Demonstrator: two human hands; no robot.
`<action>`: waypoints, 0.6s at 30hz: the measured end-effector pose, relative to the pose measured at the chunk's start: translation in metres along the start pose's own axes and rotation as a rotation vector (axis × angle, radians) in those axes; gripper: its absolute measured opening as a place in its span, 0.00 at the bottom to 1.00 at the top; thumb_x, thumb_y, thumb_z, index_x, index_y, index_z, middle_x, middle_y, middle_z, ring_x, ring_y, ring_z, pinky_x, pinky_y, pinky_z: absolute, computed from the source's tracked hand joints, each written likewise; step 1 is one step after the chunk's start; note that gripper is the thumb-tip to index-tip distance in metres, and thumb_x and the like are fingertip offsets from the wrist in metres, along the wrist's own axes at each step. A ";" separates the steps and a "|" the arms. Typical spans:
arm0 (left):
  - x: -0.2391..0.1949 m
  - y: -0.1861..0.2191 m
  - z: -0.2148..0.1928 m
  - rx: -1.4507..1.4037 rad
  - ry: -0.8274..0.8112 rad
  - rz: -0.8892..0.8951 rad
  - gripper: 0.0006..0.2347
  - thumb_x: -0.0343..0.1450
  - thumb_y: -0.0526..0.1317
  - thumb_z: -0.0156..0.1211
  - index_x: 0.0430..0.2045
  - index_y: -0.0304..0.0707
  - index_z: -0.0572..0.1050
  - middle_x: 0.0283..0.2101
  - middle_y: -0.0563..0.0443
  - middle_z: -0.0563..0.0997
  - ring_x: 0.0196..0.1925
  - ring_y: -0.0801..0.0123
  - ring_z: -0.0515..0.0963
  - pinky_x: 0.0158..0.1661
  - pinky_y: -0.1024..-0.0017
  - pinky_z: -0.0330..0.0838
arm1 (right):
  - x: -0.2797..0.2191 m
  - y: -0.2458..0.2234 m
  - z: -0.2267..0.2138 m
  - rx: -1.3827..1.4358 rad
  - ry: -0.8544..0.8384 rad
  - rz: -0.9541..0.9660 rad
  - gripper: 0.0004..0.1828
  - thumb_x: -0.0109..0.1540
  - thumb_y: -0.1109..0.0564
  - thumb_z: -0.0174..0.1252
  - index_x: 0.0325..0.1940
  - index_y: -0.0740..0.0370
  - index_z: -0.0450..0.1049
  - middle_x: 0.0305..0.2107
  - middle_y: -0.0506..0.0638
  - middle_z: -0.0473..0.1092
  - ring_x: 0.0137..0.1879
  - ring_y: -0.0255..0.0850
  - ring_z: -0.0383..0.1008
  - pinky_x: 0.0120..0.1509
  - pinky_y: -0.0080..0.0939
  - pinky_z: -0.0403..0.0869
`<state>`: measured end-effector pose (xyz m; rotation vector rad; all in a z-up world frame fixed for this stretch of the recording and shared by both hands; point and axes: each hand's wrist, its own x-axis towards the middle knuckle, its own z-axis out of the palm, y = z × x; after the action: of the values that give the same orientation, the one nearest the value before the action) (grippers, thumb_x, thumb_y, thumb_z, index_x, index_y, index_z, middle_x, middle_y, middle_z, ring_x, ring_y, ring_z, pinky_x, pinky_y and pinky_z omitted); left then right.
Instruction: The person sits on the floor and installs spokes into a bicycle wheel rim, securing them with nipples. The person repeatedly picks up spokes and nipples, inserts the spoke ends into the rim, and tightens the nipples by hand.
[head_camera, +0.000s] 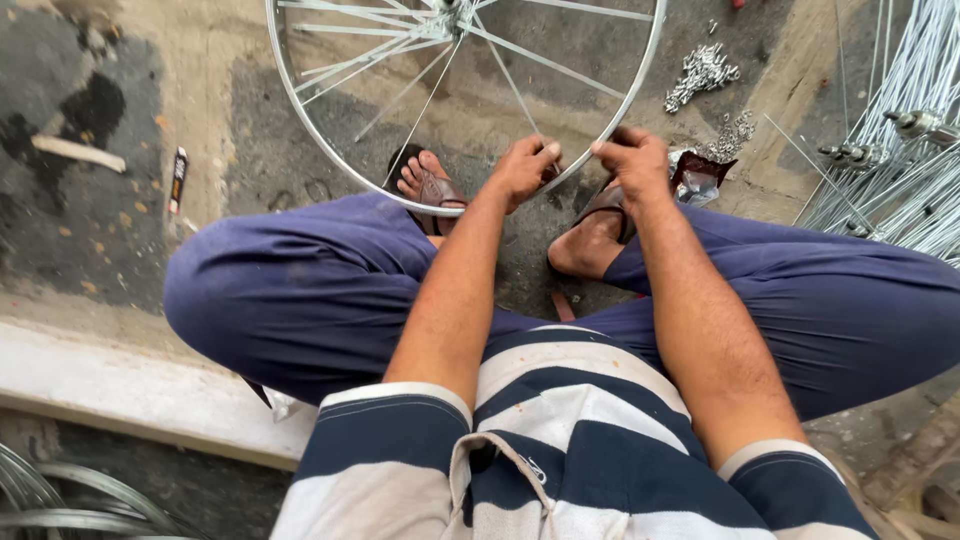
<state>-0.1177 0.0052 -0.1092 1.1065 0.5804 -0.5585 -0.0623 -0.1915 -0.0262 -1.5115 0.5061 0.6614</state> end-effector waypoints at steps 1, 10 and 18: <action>-0.003 0.002 -0.002 0.024 -0.045 0.053 0.09 0.75 0.43 0.61 0.40 0.36 0.76 0.34 0.50 0.83 0.32 0.71 0.78 0.34 0.72 0.73 | 0.003 0.003 -0.001 0.061 0.011 0.003 0.20 0.59 0.65 0.69 0.56 0.71 0.78 0.40 0.52 0.76 0.39 0.37 0.72 0.42 0.32 0.72; 0.007 0.024 0.051 0.537 0.328 0.234 0.12 0.69 0.51 0.65 0.34 0.44 0.80 0.34 0.49 0.86 0.38 0.61 0.85 0.41 0.62 0.76 | 0.005 0.026 -0.035 0.029 0.043 -0.098 0.11 0.64 0.70 0.62 0.50 0.70 0.74 0.36 0.53 0.76 0.36 0.37 0.78 0.41 0.33 0.79; 0.028 0.024 0.063 0.535 0.272 0.138 0.17 0.71 0.56 0.59 0.36 0.42 0.80 0.38 0.43 0.85 0.43 0.51 0.83 0.43 0.54 0.74 | 0.005 0.024 -0.033 -0.095 0.019 -0.147 0.09 0.64 0.72 0.61 0.48 0.70 0.74 0.39 0.51 0.76 0.41 0.36 0.78 0.48 0.33 0.80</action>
<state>-0.0715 -0.0483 -0.0916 1.7344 0.5977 -0.4554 -0.0715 -0.2256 -0.0474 -1.6283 0.3784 0.5636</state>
